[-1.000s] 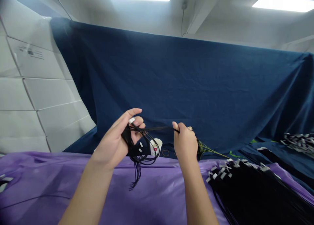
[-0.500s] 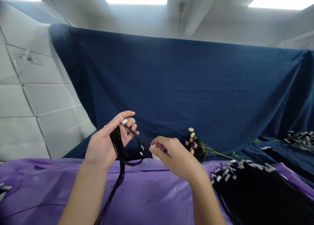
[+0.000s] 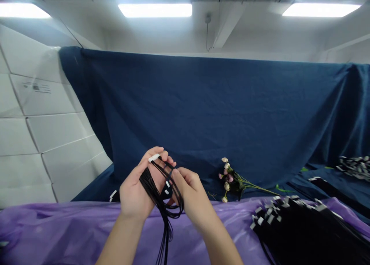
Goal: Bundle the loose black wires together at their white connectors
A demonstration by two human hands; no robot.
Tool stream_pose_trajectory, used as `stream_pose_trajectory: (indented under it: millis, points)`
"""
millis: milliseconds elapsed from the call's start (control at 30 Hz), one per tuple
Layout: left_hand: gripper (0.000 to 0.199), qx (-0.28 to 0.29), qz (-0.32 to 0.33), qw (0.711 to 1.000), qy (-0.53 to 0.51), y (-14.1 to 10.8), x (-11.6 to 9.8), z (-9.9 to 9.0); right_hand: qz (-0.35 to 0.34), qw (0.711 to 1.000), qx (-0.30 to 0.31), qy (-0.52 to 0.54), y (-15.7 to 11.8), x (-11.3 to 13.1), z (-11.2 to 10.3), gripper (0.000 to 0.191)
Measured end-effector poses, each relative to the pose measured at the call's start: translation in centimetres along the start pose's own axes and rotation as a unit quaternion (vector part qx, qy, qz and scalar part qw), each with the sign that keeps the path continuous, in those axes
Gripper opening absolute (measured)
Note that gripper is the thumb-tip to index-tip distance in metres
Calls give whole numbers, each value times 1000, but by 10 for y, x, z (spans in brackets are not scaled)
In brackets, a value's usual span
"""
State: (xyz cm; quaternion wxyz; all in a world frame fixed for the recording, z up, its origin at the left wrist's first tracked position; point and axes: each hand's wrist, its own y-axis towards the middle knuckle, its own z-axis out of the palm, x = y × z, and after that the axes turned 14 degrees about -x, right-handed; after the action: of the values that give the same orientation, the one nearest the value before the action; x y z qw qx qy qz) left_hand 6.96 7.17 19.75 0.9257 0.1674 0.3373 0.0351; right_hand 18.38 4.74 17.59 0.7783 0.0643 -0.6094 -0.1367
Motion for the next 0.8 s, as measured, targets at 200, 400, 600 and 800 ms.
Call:
stream_pose_trajectory:
  millis: [200,400,600,800]
  points:
    - [30,-75,60,965,244,10,4,-12,-61,992,-95,-56,8,-6,-7,41]
    - [35,-54,45,928,366,6,-11,-6,-166,954,-135,-209,2,4,-15,37]
    - [43,-26,43,922,384,10,-18,-3,-250,912,-128,-299,8,22,-17,35]
    - [37,-46,33,912,407,27,-15,-7,-327,870,-113,-351,20,32,-19,35]
